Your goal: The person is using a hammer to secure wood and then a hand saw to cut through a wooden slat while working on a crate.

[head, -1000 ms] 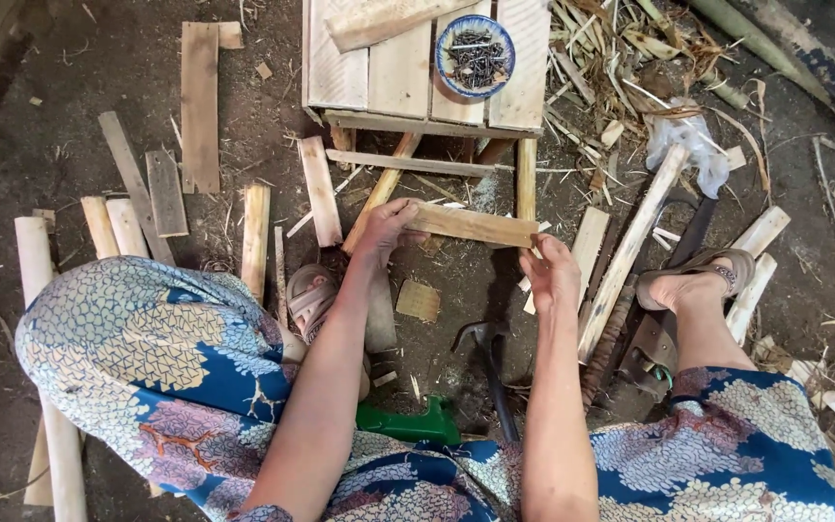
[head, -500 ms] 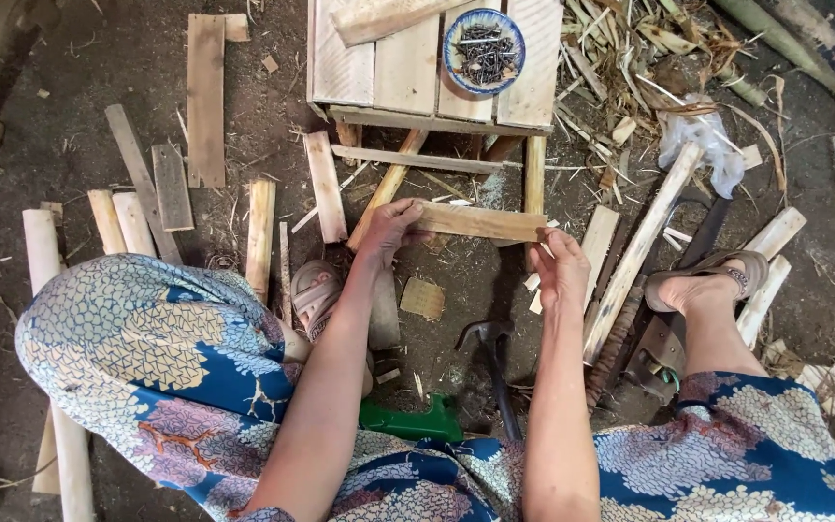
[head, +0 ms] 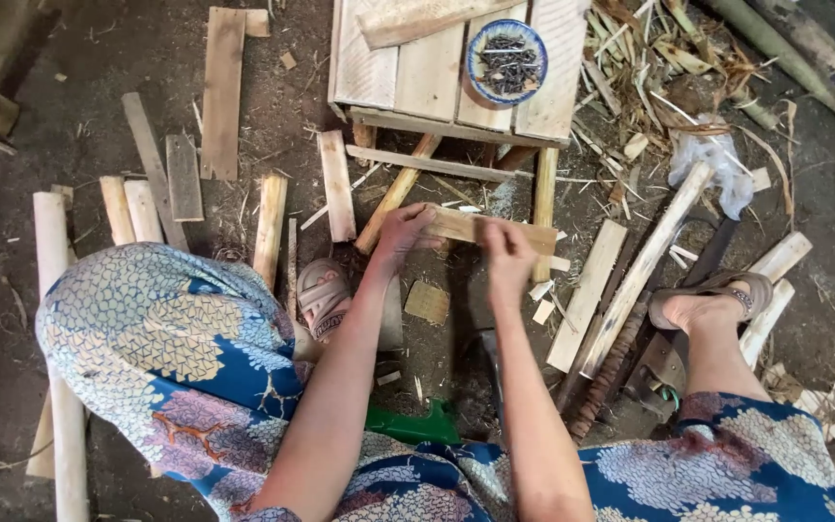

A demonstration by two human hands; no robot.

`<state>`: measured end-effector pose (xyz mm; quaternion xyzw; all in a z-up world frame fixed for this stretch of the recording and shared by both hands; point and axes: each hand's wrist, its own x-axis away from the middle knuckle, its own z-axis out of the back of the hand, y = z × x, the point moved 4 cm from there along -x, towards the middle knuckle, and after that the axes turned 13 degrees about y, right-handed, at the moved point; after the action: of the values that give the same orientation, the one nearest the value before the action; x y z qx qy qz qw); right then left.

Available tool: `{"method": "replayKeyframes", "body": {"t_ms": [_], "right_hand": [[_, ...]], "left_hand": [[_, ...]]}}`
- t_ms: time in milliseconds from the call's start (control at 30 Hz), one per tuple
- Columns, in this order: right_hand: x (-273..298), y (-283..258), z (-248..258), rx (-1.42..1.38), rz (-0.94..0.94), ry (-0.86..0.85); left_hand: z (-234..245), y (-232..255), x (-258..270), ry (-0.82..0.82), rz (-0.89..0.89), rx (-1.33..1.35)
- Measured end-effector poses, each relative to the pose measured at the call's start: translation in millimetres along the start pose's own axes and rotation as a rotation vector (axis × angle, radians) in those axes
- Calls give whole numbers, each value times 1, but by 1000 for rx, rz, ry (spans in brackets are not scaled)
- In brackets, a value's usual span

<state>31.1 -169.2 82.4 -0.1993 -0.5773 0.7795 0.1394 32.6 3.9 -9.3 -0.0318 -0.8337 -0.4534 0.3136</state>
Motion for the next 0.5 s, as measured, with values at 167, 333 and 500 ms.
{"method": "replayKeyframes", "body": {"t_ms": [167,333,500], "right_hand": [[15,-5,-38,65,128,-164],[12,5,-46,165,238,-180],[18,-15,-46,55,295,-163]], "left_hand": [[-3,9,10,23,-2,-2],[-5,12,11,19,1,-36],[-8,21,21,-28,14,-67]]}}
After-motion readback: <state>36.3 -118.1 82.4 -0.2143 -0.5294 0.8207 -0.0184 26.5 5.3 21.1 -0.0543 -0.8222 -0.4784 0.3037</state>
